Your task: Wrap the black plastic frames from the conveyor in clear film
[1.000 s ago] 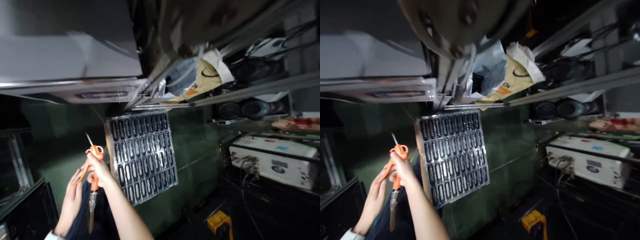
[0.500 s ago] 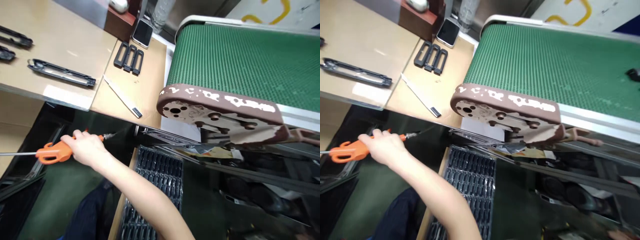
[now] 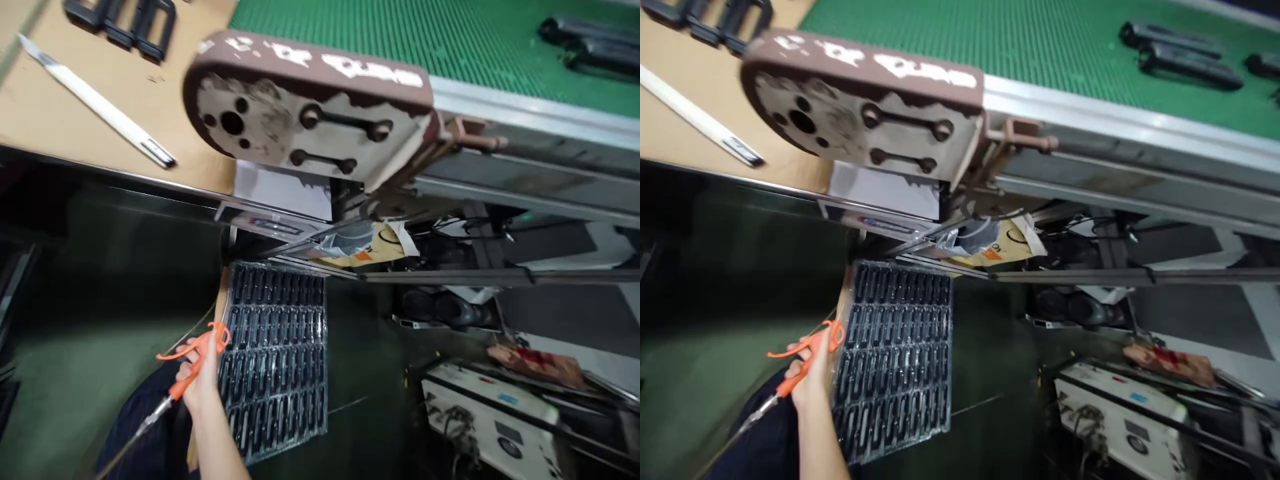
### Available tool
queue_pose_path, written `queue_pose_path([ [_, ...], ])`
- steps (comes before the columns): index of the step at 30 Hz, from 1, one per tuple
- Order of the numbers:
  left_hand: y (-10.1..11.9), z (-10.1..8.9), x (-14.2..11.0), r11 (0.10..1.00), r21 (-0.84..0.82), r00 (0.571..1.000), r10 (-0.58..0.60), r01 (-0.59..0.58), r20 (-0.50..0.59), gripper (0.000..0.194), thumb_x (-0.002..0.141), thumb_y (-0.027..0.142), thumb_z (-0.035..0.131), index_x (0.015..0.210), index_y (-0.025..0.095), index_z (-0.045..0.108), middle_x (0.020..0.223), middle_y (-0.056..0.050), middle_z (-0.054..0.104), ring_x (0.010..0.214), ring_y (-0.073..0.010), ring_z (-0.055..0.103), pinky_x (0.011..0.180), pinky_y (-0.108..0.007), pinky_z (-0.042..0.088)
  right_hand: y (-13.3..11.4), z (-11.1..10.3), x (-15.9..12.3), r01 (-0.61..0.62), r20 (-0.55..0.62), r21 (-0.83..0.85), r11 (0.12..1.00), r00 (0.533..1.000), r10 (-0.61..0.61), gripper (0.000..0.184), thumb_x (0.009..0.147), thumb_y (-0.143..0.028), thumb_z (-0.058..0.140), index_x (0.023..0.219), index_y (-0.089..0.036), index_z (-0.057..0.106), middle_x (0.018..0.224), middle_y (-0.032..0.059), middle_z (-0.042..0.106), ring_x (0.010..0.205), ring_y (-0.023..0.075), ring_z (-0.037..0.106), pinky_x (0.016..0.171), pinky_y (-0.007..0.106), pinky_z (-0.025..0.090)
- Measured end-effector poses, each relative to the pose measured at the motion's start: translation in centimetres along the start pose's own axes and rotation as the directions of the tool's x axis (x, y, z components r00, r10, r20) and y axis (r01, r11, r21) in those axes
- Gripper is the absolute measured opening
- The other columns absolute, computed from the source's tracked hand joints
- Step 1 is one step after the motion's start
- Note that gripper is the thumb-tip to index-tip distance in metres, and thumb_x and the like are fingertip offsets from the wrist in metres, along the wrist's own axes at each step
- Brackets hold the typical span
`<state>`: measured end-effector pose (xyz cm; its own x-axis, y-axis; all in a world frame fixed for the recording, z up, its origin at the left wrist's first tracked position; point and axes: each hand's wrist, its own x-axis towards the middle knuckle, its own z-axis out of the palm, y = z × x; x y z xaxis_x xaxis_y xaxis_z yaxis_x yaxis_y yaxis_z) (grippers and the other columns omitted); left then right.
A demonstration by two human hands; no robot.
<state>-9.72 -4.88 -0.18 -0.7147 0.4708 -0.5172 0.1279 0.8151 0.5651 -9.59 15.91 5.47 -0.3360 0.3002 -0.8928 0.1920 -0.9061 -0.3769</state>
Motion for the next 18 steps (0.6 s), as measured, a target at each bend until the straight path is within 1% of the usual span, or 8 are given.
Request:
queue_pose_path([
  [2,1.8,1.9,1.2,1.0,0.012,1.0,0.007,-0.007,0.017,0.047,0.078,0.039,0.075,0.123,0.04,0.061,0.128,-0.006,0.062,0.113,-0.0307,0.061,0.083,-0.047,0.058,0.0,-2.9,-0.3,-0.035,-0.015,0.13,0.991,0.999,0.037,0.051,0.087,-0.071,0.053,0.075,-0.022,0.05,0.05,-0.0078,0.045,0.032,0.0049,0.023,0.033,0.016,0.017],
  [4,3.5,3.7,2.1,1.0,0.022,1.0,0.01,-0.011,0.028,0.05,0.078,0.043,0.071,0.126,0.035,0.059,0.131,-0.007,0.061,0.112,-0.0339,0.062,0.078,-0.05,0.059,0.3,-4.9,-0.4,-0.067,-0.014,0.257,0.964,0.997,0.073,0.053,0.089,-0.071,0.051,0.073,-0.02,0.048,0.05,-0.0094,0.042,0.032,0.0027,0.019,0.033,0.015,0.016],
  [7,5.6,5.5,2.8,0.999,0.039,0.999,0.005,-0.006,0.035,0.05,0.081,0.045,0.063,0.126,0.025,0.058,0.134,-0.008,0.058,0.113,-0.0356,0.063,0.076,-0.05,0.059,0.6,-6.8,-0.1,-0.106,0.015,0.423,0.9,0.994,0.11,0.056,0.091,-0.071,0.046,0.073,-0.018,0.049,0.053,-0.0092,0.043,0.034,0.0009,0.017,0.033,0.014,0.015],
  [9,6.6,6.3,2.8,0.999,0.047,0.999,-0.002,0.0,0.034,0.047,0.081,0.044,0.064,0.122,0.023,0.059,0.135,-0.01,0.058,0.113,-0.0353,0.063,0.076,-0.049,0.059,0.5,-7.8,0.5,-0.147,0.065,0.494,0.857,0.989,0.132,0.059,0.094,-0.071,0.039,0.075,-0.016,0.053,0.055,-0.0072,0.047,0.034,0.0011,0.018,0.032,0.014,0.016],
  [11,7.3,6.8,2.6,0.999,0.051,1.0,-0.009,0.008,0.028,0.045,0.08,0.041,0.067,0.12,0.023,0.061,0.134,-0.009,0.058,0.113,-0.0358,0.062,0.075,-0.048,0.059,0.0,-8.7,1.1,-0.192,0.118,0.534,0.824,0.981,0.152,0.064,0.097,-0.069,0.031,0.076,-0.014,0.057,0.055,-0.0044,0.051,0.033,0.0016,0.021,0.031,0.014,0.017],
  [13,8.0,7.2,2.4,0.999,0.049,1.0,-0.018,0.017,0.016,0.045,0.08,0.038,0.069,0.122,0.023,0.06,0.133,-0.009,0.059,0.113,-0.0347,0.062,0.078,-0.047,0.059,-0.6,-9.5,1.5,-0.231,0.16,0.547,0.804,0.972,0.17,0.066,0.1,-0.065,0.025,0.075,-0.014,0.058,0.056,-0.0022,0.055,0.032,0.0018,0.023,0.03,0.014,0.018],
  [16,9.3,8.2,2.2,0.999,0.034,0.999,-0.032,0.032,-0.007,0.05,0.079,0.033,0.072,0.126,0.022,0.058,0.134,-0.01,0.058,0.111,-0.0318,0.062,0.082,-0.046,0.058,-1.0,-10.3,1.3,-0.281,0.2,0.528,0.801,0.958,0.204,0.069,0.102,-0.062,0.02,0.073,-0.013,0.059,0.055,-0.0003,0.057,0.03,0.0022,0.023,0.028,0.014,0.019],
  [18,10.4,9.3,2.3,0.999,0.015,0.999,-0.039,0.039,-0.024,0.048,0.08,0.033,0.071,0.126,0.022,0.058,0.134,-0.01,0.058,0.11,-0.0315,0.063,0.082,-0.046,0.057,-1.0,-10.6,1.0,-0.3,0.211,0.497,0.815,0.952,0.222,0.07,0.102,-0.061,0.018,0.073,-0.013,0.06,0.055,0.0013,0.059,0.029,0.0025,0.024,0.028,0.014,0.02],
])
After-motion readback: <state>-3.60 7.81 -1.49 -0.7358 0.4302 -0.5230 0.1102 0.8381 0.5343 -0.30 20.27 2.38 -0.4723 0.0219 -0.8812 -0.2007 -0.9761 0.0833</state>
